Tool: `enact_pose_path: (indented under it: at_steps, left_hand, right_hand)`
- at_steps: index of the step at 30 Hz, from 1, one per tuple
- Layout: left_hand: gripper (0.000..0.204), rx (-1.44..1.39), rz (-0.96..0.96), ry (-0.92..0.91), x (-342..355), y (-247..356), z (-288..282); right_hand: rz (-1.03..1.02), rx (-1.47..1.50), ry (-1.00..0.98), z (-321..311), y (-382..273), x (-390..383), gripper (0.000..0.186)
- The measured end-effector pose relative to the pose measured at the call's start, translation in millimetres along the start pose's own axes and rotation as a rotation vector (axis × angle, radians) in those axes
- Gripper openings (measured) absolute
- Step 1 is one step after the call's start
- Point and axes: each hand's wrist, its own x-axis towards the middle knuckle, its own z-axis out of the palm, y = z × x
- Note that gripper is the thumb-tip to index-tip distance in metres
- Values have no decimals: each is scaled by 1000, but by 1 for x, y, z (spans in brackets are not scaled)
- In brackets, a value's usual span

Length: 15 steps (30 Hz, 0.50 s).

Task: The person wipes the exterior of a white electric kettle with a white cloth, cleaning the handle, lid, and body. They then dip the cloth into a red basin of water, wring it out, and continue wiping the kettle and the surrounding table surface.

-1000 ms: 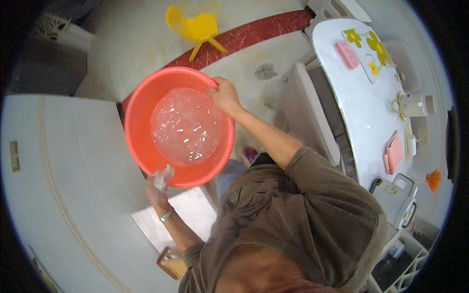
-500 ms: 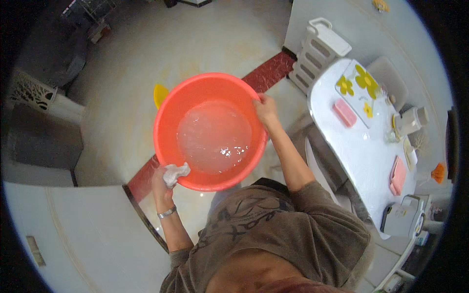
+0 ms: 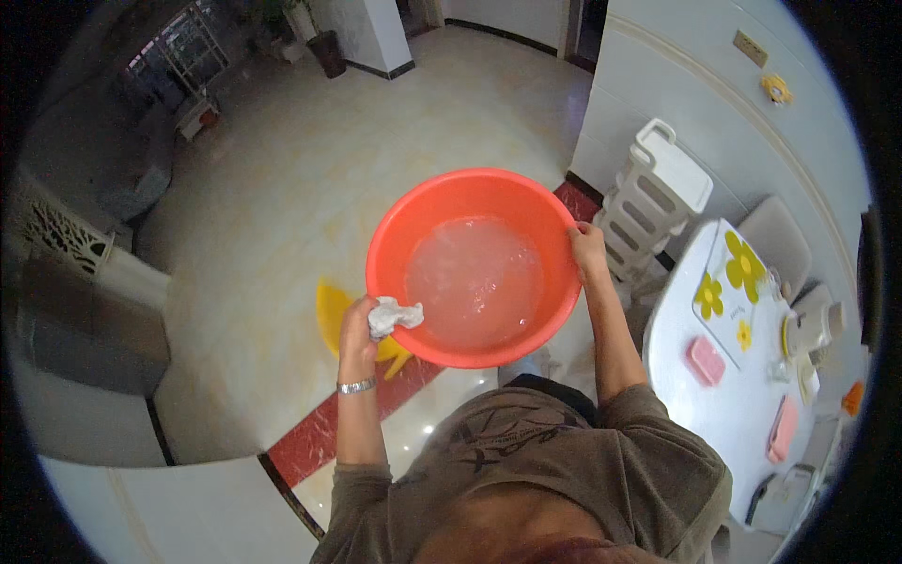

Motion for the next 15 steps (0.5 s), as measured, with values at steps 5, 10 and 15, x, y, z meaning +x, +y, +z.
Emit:
enact_pose_path:
  at_steps: [5,10,15]
  left_hand:
    - [22,-46,45,66,123,31,46]
    - [23,-19,-9,27,233,74,100]
    - [24,63,-22,17,349,141,164]
  right_hand:
    - [-97,-171,89,24,-11,116,30]
    - [-111,-229,126,40,-23,235,31]
    - [-60,-168,174,63,-72,347,31]
